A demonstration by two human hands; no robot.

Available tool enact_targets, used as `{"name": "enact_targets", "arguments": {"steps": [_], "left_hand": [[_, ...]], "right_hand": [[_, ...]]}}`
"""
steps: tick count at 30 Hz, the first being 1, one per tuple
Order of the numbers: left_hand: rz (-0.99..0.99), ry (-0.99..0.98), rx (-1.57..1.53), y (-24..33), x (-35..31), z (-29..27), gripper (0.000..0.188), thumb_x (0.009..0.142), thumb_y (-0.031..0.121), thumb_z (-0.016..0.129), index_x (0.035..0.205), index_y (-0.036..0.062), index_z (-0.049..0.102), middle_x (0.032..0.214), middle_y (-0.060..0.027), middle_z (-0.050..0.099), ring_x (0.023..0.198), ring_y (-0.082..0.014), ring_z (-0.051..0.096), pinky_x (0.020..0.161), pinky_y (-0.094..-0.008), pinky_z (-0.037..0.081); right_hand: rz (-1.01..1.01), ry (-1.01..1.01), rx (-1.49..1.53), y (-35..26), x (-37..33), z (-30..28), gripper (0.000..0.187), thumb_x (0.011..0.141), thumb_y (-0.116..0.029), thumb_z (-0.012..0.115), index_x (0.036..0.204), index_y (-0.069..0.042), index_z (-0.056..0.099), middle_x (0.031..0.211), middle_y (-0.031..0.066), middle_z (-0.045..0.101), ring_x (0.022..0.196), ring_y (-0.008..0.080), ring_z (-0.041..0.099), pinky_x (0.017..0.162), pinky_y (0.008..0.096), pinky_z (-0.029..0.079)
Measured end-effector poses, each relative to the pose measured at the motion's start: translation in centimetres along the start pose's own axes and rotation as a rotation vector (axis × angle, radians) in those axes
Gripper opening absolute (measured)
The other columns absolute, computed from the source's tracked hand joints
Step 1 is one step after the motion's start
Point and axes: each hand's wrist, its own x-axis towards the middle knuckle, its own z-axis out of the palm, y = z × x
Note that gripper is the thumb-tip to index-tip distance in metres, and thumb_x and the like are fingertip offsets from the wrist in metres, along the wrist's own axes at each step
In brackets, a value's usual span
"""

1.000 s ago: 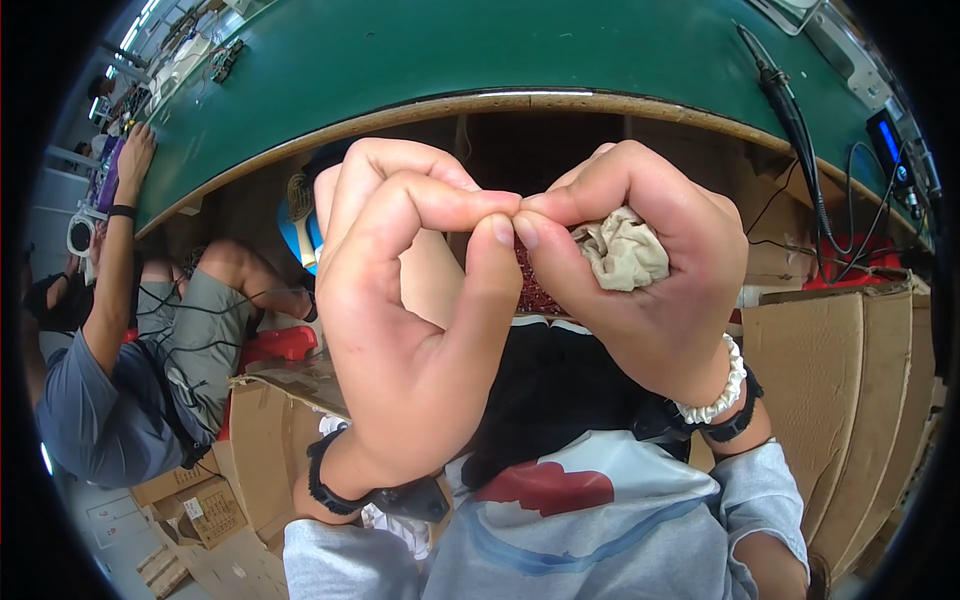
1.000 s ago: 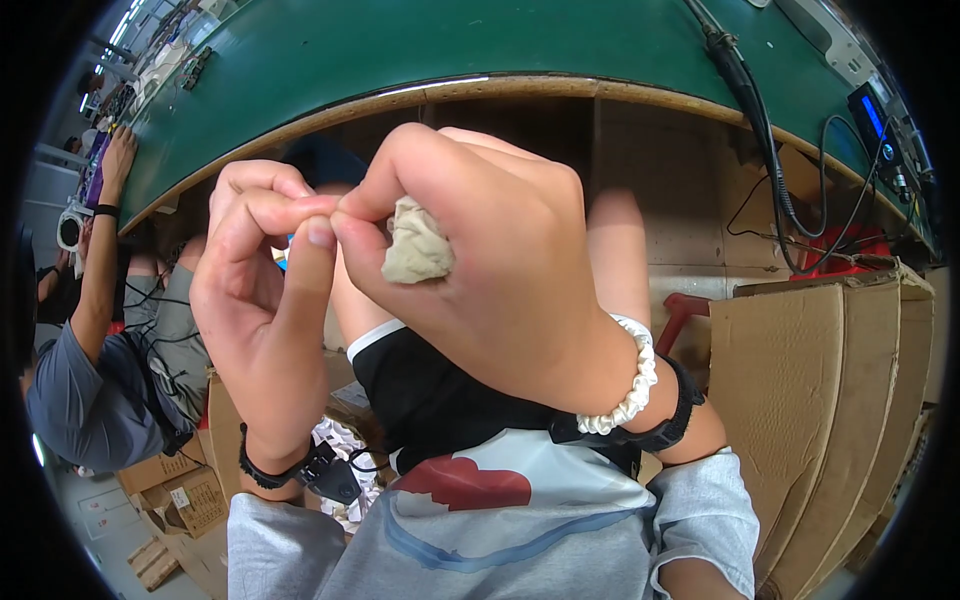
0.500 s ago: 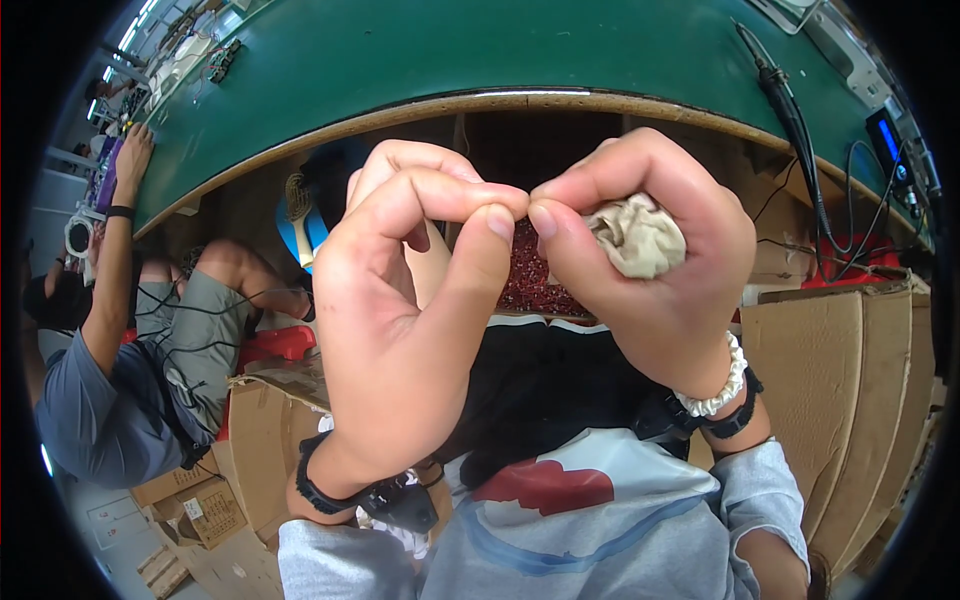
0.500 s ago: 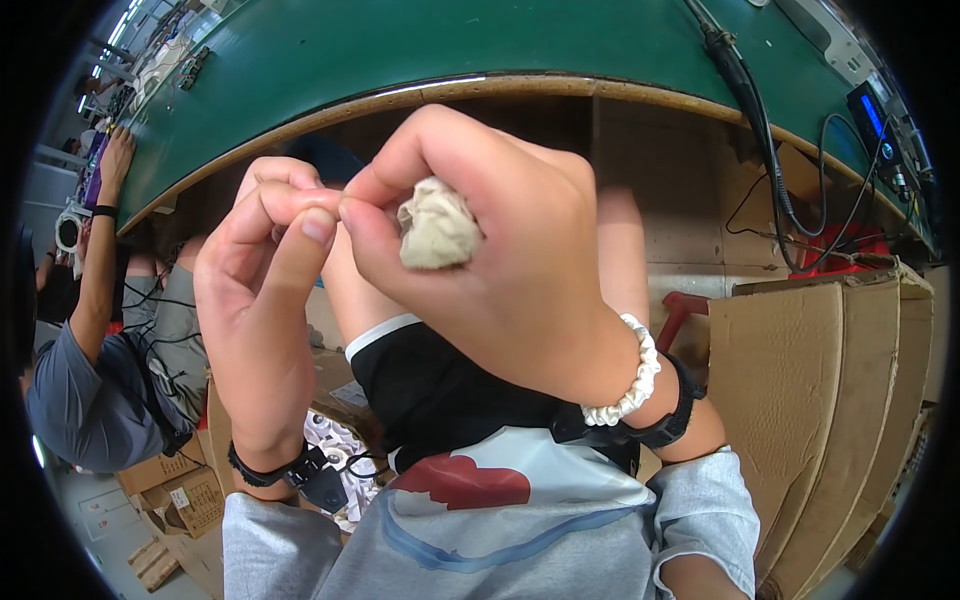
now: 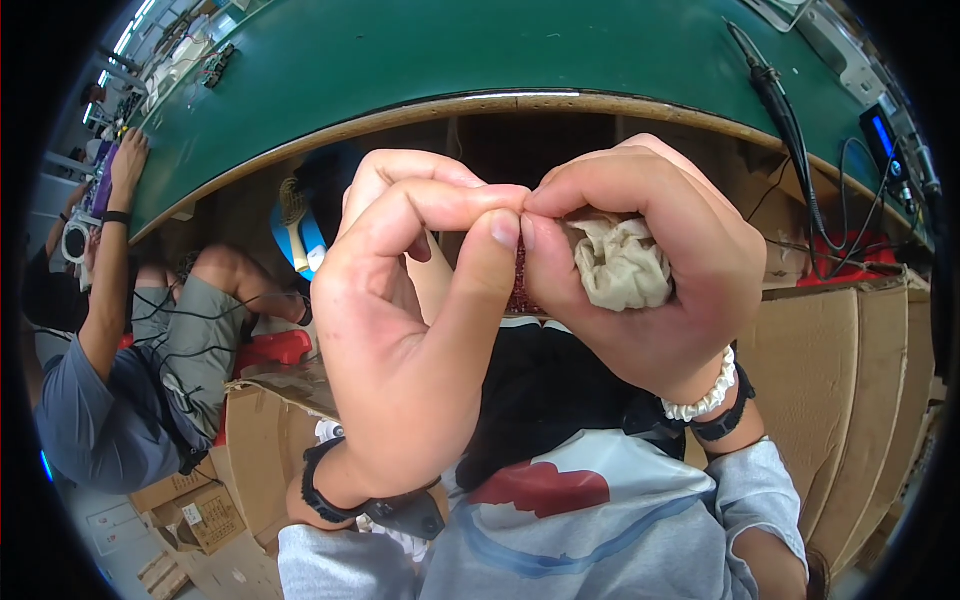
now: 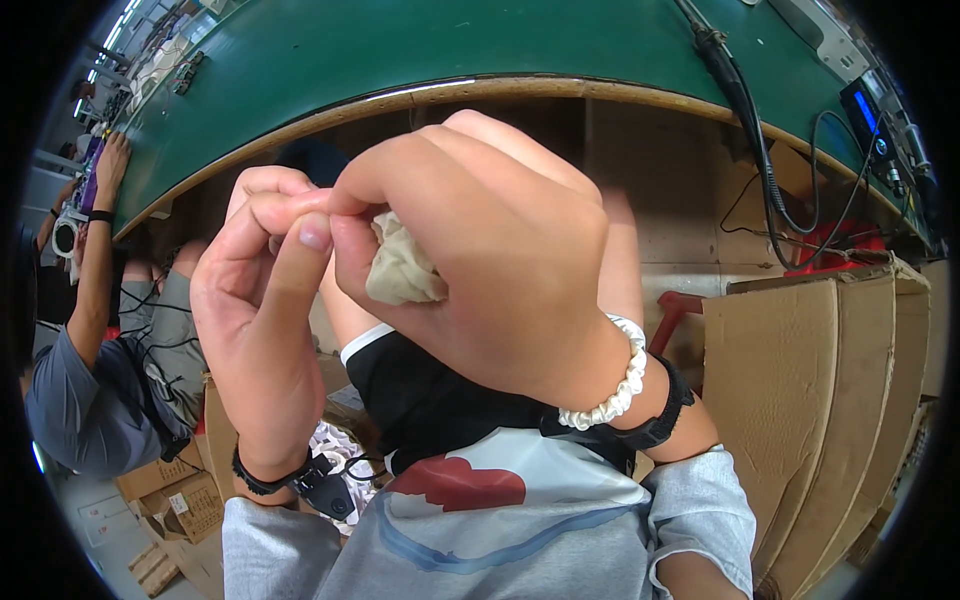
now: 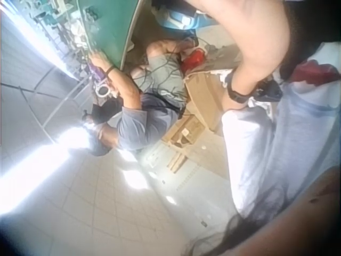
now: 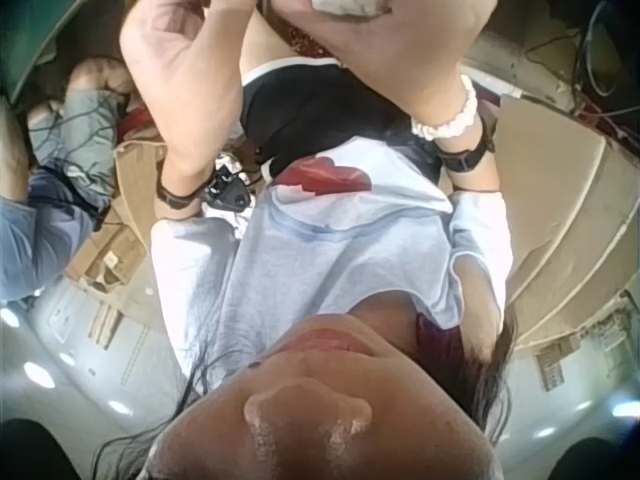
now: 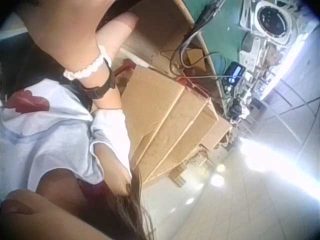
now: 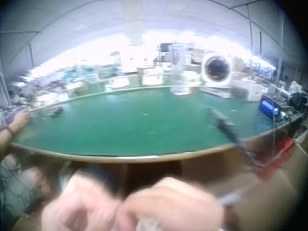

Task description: Soldering wires onto electronic motor components at a factory workbench.

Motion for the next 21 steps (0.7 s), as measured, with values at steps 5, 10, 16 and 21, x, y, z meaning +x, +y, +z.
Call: {"name": "enact_targets", "arguments": {"steps": [5,10,16,21], "left_hand": [[0.0,0.007,-0.006,0.0,0.0,0.2,0.008,0.077,0.001,0.051,0.08,-0.0033,0.057,0.089,-0.0045,0.043,0.085,-0.0095,0.042,0.076,-0.0198,0.032],[-0.007,-0.048,0.068,0.4,0.3,0.0,0.008,0.077,-0.003,0.05,0.081,-0.0036,0.056,0.09,-0.0055,0.044,0.081,-0.0089,0.044,0.072,-0.0181,0.034],[-0.018,-0.165,0.188,1.1,0.8,-0.6,0.007,0.075,-0.004,0.05,0.079,-0.0036,0.056,0.086,-0.0054,0.046,0.077,-0.0085,0.043,0.067,-0.0186,0.033],[0.12,-0.23,0.386,1.4,1.6,-1.2,0.006,0.07,-0.005,0.052,0.075,-0.0029,0.055,0.08,-0.0053,0.047,0.075,-0.0114,0.043,0.067,-0.0209,0.032]], "right_hand": [[0.022,-0.017,-0.06,-0.3,0.2,-0.1,0.016,0.058,0.001,0.064,0.07,-0.003,0.054,0.063,0.0049,0.054,0.053,0.0147,0.049,0.047,0.023,0.04],[-0.034,-0.003,-0.193,0.0,0.3,0.2,0.016,0.056,-0.001,0.063,0.068,-0.004,0.052,0.061,0.0045,0.052,0.052,0.0179,0.048,0.047,0.0247,0.04],[-0.1,-0.03,-0.226,0.6,0.4,0.3,0.015,0.057,-0.004,0.06,0.067,-0.005,0.049,0.058,0.0048,0.048,0.052,0.0208,0.046,0.046,0.027,0.039],[-0.128,-0.096,-0.229,0.8,0.4,0.1,0.015,0.056,-0.003,0.059,0.067,-0.004,0.048,0.058,0.0048,0.048,0.052,0.0212,0.046,0.046,0.0271,0.039]]}}
